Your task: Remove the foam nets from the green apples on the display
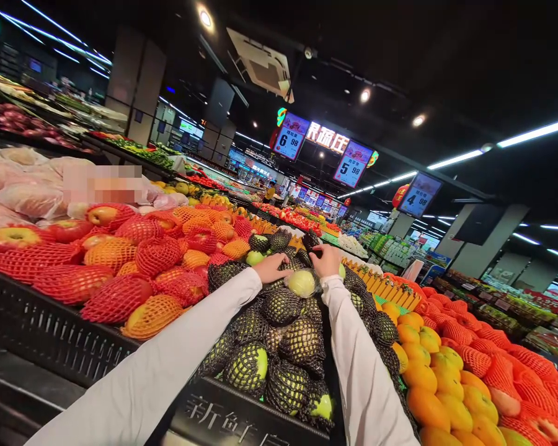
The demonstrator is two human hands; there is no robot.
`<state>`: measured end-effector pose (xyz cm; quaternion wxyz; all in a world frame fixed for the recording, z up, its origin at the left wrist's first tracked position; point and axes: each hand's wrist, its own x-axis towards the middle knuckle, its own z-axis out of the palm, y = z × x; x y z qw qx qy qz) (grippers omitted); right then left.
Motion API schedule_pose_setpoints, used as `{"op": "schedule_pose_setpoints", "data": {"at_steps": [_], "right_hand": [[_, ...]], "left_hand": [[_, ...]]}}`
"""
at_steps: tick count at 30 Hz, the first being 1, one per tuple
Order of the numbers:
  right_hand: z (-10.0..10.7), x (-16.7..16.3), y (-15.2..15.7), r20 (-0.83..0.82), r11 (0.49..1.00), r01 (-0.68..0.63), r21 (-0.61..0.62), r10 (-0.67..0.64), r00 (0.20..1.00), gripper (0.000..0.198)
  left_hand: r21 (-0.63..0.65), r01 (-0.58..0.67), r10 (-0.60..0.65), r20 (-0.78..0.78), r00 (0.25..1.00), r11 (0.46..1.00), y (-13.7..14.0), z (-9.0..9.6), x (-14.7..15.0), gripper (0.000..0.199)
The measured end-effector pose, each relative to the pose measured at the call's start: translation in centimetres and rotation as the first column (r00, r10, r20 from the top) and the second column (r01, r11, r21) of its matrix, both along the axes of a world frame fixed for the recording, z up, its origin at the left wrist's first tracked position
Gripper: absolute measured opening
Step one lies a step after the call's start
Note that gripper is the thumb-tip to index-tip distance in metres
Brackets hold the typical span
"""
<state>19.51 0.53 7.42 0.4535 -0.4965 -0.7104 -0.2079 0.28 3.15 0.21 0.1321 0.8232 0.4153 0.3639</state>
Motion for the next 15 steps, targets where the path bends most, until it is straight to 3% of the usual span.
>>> {"op": "schedule_pose_setpoints", "data": {"at_steps": [2, 4, 7, 11, 15], "right_hand": [[-0.8, 0.1, -2.2, -0.036, 0.995, -0.016, 0.094, 0.019, 0.999, 0.02], [-2.3, 0.1, -4.2, -0.068, 0.962, -0.026, 0.272, 0.046, 0.997, 0.029], [-4.6, 0.1, -6.0, 0.103, 0.899, -0.095, 0.428, 0.056, 0.993, 0.03], [-5.9, 0.3, -6.7, 0.254, 0.887, -0.133, 0.442, 0.018, 0.967, 0.032], [-5.9, 0.5, -6.7, 0.284, 0.946, -0.085, 0.313, -0.008, 0.959, 0.039]], "left_hand": [[0.062, -0.027, 0.025, 0.044, 0.999, 0.998, -0.5, 0.4, 0.2, 0.039], [0.159, -0.038, 0.022, 0.103, 0.994, 0.987, -1.0, 0.8, 0.3, 0.041], [0.301, 0.003, -0.049, 0.147, 0.988, 0.954, -2.0, 1.5, 0.6, 0.053], [0.377, 0.057, -0.14, 0.197, 0.97, 0.925, -3.3, 2.2, 0.8, 0.073], [0.38, 0.066, -0.171, 0.248, 0.954, 0.922, -4.2, 2.4, 0.8, 0.064]]}}
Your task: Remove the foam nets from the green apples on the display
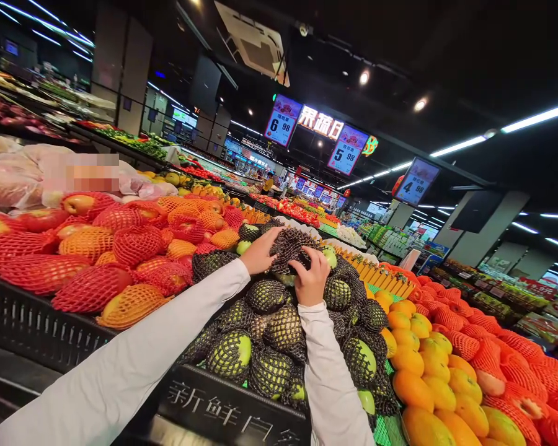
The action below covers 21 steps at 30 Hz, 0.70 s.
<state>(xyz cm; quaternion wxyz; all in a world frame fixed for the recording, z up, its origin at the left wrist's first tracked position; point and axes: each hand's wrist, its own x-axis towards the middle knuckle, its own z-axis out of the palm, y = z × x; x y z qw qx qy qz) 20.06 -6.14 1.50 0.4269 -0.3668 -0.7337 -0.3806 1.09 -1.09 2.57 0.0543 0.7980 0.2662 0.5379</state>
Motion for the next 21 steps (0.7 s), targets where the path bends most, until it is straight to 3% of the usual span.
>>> {"op": "schedule_pose_setpoints", "data": {"at_steps": [3, 8, 13, 17, 21], "right_hand": [[-0.1, 0.0, 0.0, 0.01, 0.993, 0.011, -0.119, -0.01, 1.0, 0.048], [-0.4, -0.3, 0.1, -0.019, 0.974, -0.039, -0.223, 0.036, 0.999, 0.045], [-0.3, -0.3, 0.7, -0.268, 0.978, -0.172, -0.118, 0.135, 0.954, 0.029], [-0.2, -0.1, 1.0, -0.4, 0.978, -0.207, -0.017, 0.183, 0.898, 0.033], [-0.4, 0.0, 1.3, -0.422, 0.985, -0.174, 0.014, 0.164, 0.892, 0.041]], "left_hand": [[-0.026, 0.019, -0.018, 0.028, 0.999, 0.999, 0.1, -0.3, 0.0, 0.043], [-0.093, 0.018, -0.02, -0.028, 0.999, 0.996, 0.8, -0.9, 0.1, 0.034], [-0.046, 0.021, -0.021, 0.002, 1.0, 0.999, 1.1, -0.8, 0.3, 0.019], [0.033, 0.088, -0.09, 0.078, 0.993, 0.996, 1.3, -0.9, 0.2, 0.022], [0.084, 0.136, -0.144, 0.092, 0.985, 0.987, 1.2, -0.9, 0.2, 0.018]]}}
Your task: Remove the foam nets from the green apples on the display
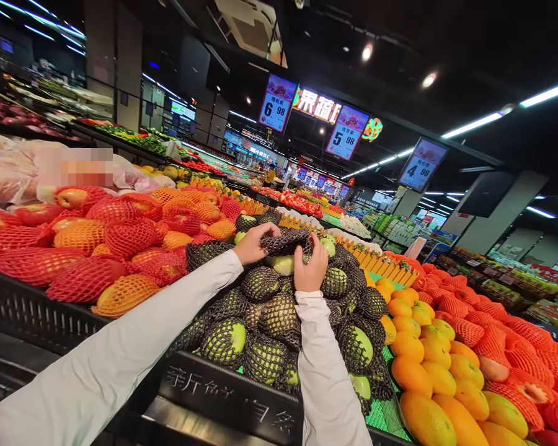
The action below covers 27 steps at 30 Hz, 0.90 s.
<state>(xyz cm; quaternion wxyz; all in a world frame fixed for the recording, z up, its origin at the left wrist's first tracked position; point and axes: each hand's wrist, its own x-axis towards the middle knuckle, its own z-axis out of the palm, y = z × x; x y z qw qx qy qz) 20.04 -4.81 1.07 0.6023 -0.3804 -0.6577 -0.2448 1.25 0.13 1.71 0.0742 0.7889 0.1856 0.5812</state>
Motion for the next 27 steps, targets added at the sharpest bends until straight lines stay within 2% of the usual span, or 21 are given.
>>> {"op": "schedule_pose_setpoints", "data": {"at_steps": [2, 5, 9, 11, 14, 17, 20, 24, 27], "right_hand": [[-0.1, 0.0, 0.2, 0.031, 1.0, 0.015, 0.008, -0.015, 0.999, 0.041], [-0.1, 0.0, 0.2, 0.044, 0.999, 0.027, 0.031, -0.028, 0.999, 0.031], [0.1, -0.3, -0.3, -0.093, 0.997, 0.044, 0.056, -0.039, 0.995, 0.022], [0.1, -0.4, -0.6, -0.191, 0.997, 0.057, 0.051, -0.046, 0.981, 0.024], [0.0, -0.5, -0.7, -0.235, 0.998, 0.052, 0.03, -0.043, 0.971, 0.025], [-0.1, -0.4, -0.7, -0.162, 0.999, 0.002, 0.038, 0.005, 0.987, 0.021], [-0.2, -0.3, -0.7, -0.061, 0.997, -0.053, 0.063, 0.057, 0.997, 0.021], [-0.1, -0.3, -1.0, 0.09, 0.984, -0.127, 0.121, 0.117, 0.989, 0.018], [0.0, -0.2, -1.2, 0.147, 0.974, -0.196, 0.116, 0.179, 0.973, 0.016]], "left_hand": [[-0.037, -0.028, 0.028, 0.004, 1.0, 0.999, -0.1, 0.0, 0.1, 0.02], [-0.094, -0.106, 0.11, 0.036, 0.993, 0.99, 0.0, 0.0, 0.2, 0.031], [-0.236, -0.149, 0.194, 0.179, 0.964, 0.96, 0.1, -0.1, 0.4, 0.033], [-0.258, -0.118, 0.178, 0.22, 0.959, 0.959, 0.2, -0.1, 0.5, 0.03], [-0.224, -0.069, 0.106, 0.158, 0.982, 0.972, 0.0, 0.0, 0.6, 0.024], [-0.142, -0.062, 0.068, 0.039, 0.997, 0.988, -0.2, 0.0, 0.7, 0.022], [-0.072, -0.104, 0.103, -0.019, 0.995, 0.992, -0.2, -0.1, 0.6, 0.025], [-0.07, -0.079, 0.078, -0.015, 0.997, 0.994, 0.2, -0.3, 0.6, 0.018], [-0.102, -0.06, 0.061, 0.003, 0.998, 0.993, 0.1, -0.3, 0.7, 0.013]]}}
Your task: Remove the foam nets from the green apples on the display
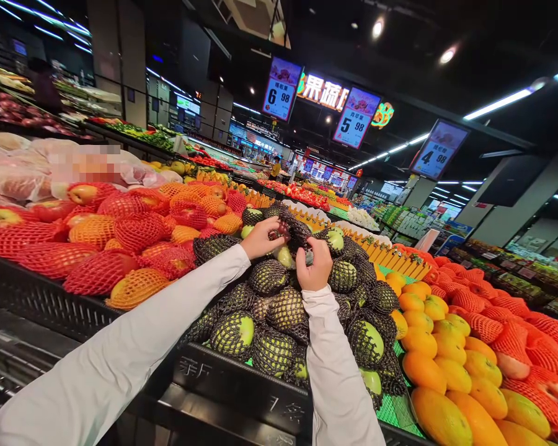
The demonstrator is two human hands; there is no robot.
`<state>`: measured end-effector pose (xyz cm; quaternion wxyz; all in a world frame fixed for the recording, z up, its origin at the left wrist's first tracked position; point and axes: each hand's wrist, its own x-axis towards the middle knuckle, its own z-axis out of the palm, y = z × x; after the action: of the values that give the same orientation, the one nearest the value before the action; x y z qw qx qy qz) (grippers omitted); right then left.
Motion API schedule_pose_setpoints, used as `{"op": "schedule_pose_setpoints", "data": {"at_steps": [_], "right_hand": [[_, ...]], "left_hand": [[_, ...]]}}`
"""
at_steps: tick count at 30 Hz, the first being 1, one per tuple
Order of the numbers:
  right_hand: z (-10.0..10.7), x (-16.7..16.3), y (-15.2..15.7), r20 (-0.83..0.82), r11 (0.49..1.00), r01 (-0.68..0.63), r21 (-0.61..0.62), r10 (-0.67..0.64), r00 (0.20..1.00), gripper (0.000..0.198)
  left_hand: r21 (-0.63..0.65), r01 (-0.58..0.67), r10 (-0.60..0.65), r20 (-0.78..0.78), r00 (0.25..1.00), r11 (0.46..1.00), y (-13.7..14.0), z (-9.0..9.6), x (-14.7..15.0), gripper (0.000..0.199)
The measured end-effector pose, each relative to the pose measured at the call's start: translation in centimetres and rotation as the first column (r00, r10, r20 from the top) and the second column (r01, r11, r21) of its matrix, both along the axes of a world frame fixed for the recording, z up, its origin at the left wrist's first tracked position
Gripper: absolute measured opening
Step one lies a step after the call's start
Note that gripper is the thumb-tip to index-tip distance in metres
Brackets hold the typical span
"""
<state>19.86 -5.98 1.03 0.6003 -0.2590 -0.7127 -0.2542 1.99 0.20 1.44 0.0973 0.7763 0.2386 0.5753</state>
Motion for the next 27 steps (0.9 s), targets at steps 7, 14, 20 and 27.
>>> {"op": "schedule_pose_setpoints", "data": {"at_steps": [7, 14, 20, 27], "right_hand": [[0.4, -0.05, -0.37, 0.106, 0.991, -0.113, -0.069, 0.12, 0.987, 0.022], [0.65, -0.52, -0.57, 0.114, 0.992, -0.031, -0.126, 0.046, 0.992, 0.022], [0.61, -0.59, -0.5, 0.112, 0.992, -0.018, -0.123, 0.031, 0.993, 0.019], [0.35, -0.52, 0.13, 0.087, 0.998, 0.044, -0.049, -0.04, 0.995, 0.019]], "left_hand": [[-0.171, 0.149, -0.134, 0.095, 0.986, 0.974, -0.44, -0.09, 0.56, 0.054], [-0.069, 0.155, -0.159, -0.042, 0.986, 0.985, -0.19, -0.21, 0.39, 0.042], [-0.007, 0.118, -0.118, -0.155, 0.981, 0.993, -0.25, -0.1, 0.37, 0.021], [-0.082, 0.123, -0.132, -0.118, 0.984, 0.989, -0.63, -0.11, 0.3, 0.03]]}}
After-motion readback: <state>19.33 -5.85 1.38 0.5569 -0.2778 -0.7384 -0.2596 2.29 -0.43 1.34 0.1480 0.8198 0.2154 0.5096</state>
